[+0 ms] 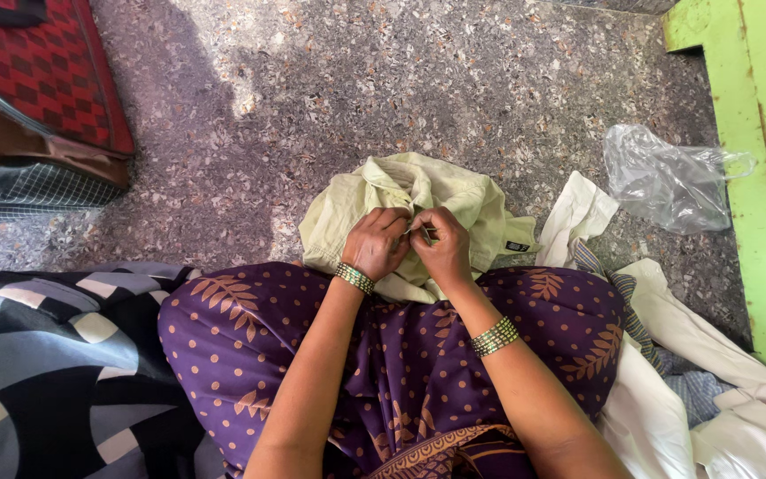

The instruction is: The person buttons a shirt, spreads it flat on the floor, and folds the sides and sleeves inward before completing the fold.

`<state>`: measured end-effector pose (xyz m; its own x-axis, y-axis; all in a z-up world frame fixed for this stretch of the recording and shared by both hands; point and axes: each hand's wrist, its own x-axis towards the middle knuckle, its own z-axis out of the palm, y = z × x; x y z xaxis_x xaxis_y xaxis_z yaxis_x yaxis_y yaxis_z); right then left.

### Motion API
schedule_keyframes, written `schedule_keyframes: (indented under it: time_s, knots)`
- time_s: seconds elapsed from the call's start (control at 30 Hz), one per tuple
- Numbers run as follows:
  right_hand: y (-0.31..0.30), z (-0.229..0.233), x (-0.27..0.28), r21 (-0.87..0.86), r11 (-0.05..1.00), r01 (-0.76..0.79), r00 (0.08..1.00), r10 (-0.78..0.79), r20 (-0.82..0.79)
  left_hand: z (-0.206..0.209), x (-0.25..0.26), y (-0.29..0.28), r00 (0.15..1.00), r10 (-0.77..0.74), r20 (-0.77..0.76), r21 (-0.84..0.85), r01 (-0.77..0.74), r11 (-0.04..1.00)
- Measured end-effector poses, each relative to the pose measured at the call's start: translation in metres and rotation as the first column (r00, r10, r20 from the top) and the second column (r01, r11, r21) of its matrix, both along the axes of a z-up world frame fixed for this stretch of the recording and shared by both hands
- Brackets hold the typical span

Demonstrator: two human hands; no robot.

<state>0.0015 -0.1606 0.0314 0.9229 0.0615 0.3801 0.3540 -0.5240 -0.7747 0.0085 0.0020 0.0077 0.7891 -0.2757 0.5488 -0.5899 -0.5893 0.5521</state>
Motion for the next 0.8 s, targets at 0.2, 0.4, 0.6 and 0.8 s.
schedule_keyframes:
  time_s: [0.2,0.4,0.6,0.8]
  knots:
    - [-0.004,0.004,0.000,-0.133,0.991,-0.033,0.983,0.056,0.174,-0.014,0.003,-0.006,0.977,0.028,-0.210,-0.071,-0.044,0.997]
    - [-0.002,0.015,-0.004,-0.354,0.930,-0.097,0.945,0.198,0.259,-0.091,0.023,-0.005,0.695,-0.362,-0.622,-0.656,-0.210,0.725]
    - [-0.008,0.019,-0.006,-0.388,0.915,-0.114,0.924,0.241,0.296,-0.108,0.029,0.007,0.448,-0.721,-0.529,-0.842,-0.387,0.377]
    - [-0.014,0.013,-0.015,-0.369,0.924,-0.102,0.950,0.200,0.238,-0.072,0.016,-0.002,0.514,-0.686,-0.515,-0.835,-0.119,0.538]
